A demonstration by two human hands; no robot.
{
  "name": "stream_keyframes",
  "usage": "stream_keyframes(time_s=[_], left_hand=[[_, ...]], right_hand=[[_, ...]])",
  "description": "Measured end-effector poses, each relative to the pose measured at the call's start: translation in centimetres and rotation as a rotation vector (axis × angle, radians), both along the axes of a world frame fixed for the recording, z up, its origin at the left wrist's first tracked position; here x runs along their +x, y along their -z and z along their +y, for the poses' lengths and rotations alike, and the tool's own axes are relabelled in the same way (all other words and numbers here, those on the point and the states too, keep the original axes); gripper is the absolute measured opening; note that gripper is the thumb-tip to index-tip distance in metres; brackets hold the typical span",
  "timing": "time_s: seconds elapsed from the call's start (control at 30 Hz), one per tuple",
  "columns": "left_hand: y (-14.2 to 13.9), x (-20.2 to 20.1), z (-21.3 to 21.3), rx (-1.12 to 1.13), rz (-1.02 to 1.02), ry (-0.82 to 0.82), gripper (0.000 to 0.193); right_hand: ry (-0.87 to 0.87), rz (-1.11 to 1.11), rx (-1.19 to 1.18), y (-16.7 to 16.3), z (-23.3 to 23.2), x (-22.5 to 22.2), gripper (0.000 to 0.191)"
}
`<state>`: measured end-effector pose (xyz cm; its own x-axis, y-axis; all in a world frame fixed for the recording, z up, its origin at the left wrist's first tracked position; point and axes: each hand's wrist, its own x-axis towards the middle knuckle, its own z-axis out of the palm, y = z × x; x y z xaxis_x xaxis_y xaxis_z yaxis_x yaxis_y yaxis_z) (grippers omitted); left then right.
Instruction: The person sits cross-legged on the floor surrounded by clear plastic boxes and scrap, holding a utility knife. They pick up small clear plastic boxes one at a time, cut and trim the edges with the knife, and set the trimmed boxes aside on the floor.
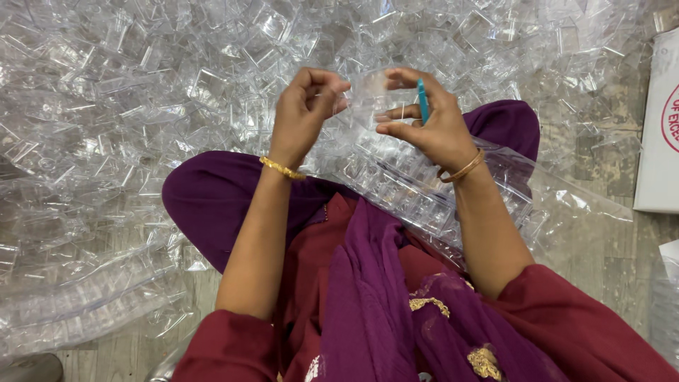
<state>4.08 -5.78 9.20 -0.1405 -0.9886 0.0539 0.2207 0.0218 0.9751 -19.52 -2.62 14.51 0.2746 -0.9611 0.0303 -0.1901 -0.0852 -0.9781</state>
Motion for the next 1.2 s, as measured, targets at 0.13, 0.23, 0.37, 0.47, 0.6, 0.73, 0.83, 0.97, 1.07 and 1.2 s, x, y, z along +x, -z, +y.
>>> stream_keyframes(time_s=[0.13,0.23,0.37,0.47,0.6,0.73,0.83,0.97,1.07,1.2], left_hand=[[0.7,-0.1,0.3,-0.007,0.035,-0.009,0.020],[1.5,-0.5,0.2,0.064,0.151,-0.015,0.021],[1.6,-0.1,-0.1,0.051,0.227,0.083,0.026],[0.3,0.8,-0.9,0.123,0.149,-0.103,0.030],[-1.7,2.7,-0.6,-0.468,-0.312,-0.180,0.035],[-1.7,4.4,-0.1,-0.562,-0.714,-0.022,0.084],[-0.1,6.7,-0.9,-0.357,-0.611,-0.093,0.083],[3.1,9.3,-0.6,-0.045,-0.320,-0.184,0.073],[4.6,9.7,-0.4,-0.126,-0.041,-0.100,0.075],[4.5,9.4,-0.2,-0.084,-0.071,-0.117,0.074]], right_hand=[[-0.009,-0.094,0.039,-0.1,-0.3,0.5,0.073],[-0.009,-0.104,0.026,-0.1,-0.2,0.6,0.072],[0.006,-0.160,0.101,-0.2,-0.4,0.6,0.074],[0.033,-0.200,0.093,-0.2,-1.3,0.8,0.074],[0.023,0.053,-0.054,-0.1,-2.7,2.0,0.081],[-0.057,0.117,-0.095,1.2,-3.5,4.2,0.091],[-0.042,0.047,-0.147,3.0,-4.2,6.1,0.077],[-0.291,0.504,0.011,6.1,-4.7,8.5,0.035],[-0.391,0.436,0.029,7.1,-5.0,8.4,0.017],[-0.136,0.158,0.123,5.6,-6.0,5.8,0.011]])
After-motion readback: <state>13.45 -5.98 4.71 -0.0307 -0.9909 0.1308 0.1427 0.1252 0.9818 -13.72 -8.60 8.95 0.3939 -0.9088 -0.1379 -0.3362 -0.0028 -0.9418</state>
